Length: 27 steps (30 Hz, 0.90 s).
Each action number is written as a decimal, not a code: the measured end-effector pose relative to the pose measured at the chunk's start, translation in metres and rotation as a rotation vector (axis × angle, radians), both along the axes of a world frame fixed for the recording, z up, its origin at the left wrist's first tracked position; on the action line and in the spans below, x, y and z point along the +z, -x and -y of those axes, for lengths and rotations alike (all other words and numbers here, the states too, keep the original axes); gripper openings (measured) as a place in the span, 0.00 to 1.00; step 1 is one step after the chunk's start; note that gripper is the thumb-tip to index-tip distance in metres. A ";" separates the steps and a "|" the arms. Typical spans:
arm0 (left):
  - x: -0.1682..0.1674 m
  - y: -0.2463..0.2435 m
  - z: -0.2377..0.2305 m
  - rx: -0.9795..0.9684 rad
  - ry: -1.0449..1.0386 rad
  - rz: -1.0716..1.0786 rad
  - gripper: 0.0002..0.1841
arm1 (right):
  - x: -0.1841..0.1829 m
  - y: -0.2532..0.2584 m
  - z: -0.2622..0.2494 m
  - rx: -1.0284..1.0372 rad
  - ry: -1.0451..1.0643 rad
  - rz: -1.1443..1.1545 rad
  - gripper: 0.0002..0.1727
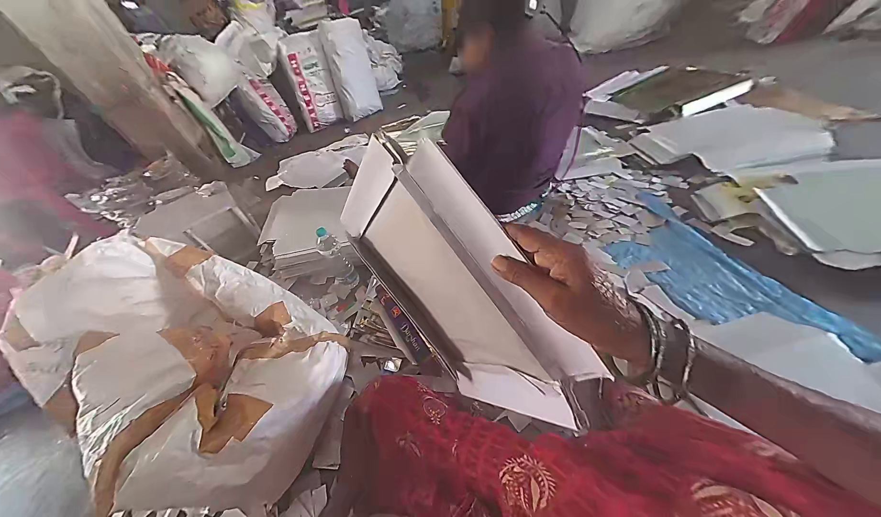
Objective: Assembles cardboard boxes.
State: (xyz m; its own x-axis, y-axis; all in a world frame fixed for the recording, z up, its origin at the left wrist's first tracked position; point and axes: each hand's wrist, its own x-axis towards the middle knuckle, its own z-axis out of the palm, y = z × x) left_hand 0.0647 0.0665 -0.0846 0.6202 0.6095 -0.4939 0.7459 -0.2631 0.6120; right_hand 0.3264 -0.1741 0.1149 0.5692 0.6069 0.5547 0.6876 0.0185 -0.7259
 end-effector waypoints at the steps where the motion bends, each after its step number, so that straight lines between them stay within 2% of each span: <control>1: -0.052 -0.011 -0.011 -0.007 -0.222 0.357 0.25 | 0.002 0.003 -0.002 0.017 0.006 -0.010 0.20; 2: -0.075 -0.026 -0.024 -0.038 -0.302 0.562 0.25 | 0.001 0.006 -0.005 0.040 0.003 -0.008 0.21; 3: -0.068 -0.042 -0.033 -0.078 -0.271 0.635 0.25 | -0.002 0.007 -0.008 0.056 -0.005 0.005 0.21; 5: -0.047 -0.078 -0.042 -0.047 -0.131 0.837 0.27 | -0.007 0.010 -0.011 0.075 -0.016 0.032 0.20; 8: 0.006 -0.118 -0.017 0.055 0.289 1.083 0.35 | -0.011 0.015 -0.012 0.093 0.031 0.064 0.21; 10: 0.044 -0.125 0.006 0.131 0.537 1.112 0.39 | -0.016 0.018 -0.013 0.115 0.044 0.075 0.20; 11: 0.055 -0.126 0.016 0.161 0.596 1.105 0.39 | -0.017 0.019 -0.013 0.114 0.045 0.082 0.20; 15: 0.050 -0.123 0.021 0.203 0.573 1.074 0.32 | -0.018 0.019 -0.013 0.104 0.061 0.073 0.21; 18: 0.046 -0.114 0.009 0.260 0.605 1.100 0.20 | -0.021 0.014 -0.014 0.067 0.038 0.026 0.20; 20: 0.051 -0.104 -0.004 0.282 0.711 1.145 0.13 | -0.021 0.007 -0.010 0.028 0.026 -0.051 0.19; 24: 0.064 -0.074 -0.028 0.174 0.973 1.192 0.09 | -0.031 -0.015 0.001 -0.077 0.030 -0.225 0.19; 27: 0.072 -0.067 -0.027 0.014 1.078 1.226 0.17 | -0.042 -0.021 0.007 -0.132 0.133 -0.338 0.21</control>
State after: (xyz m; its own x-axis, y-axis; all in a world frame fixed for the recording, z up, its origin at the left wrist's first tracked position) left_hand 0.1315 0.0933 -0.0126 0.9375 0.3372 0.0856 -0.2995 0.6571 0.6917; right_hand 0.3470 -0.1809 0.0734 0.7844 0.5705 0.2433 0.3990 -0.1639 -0.9022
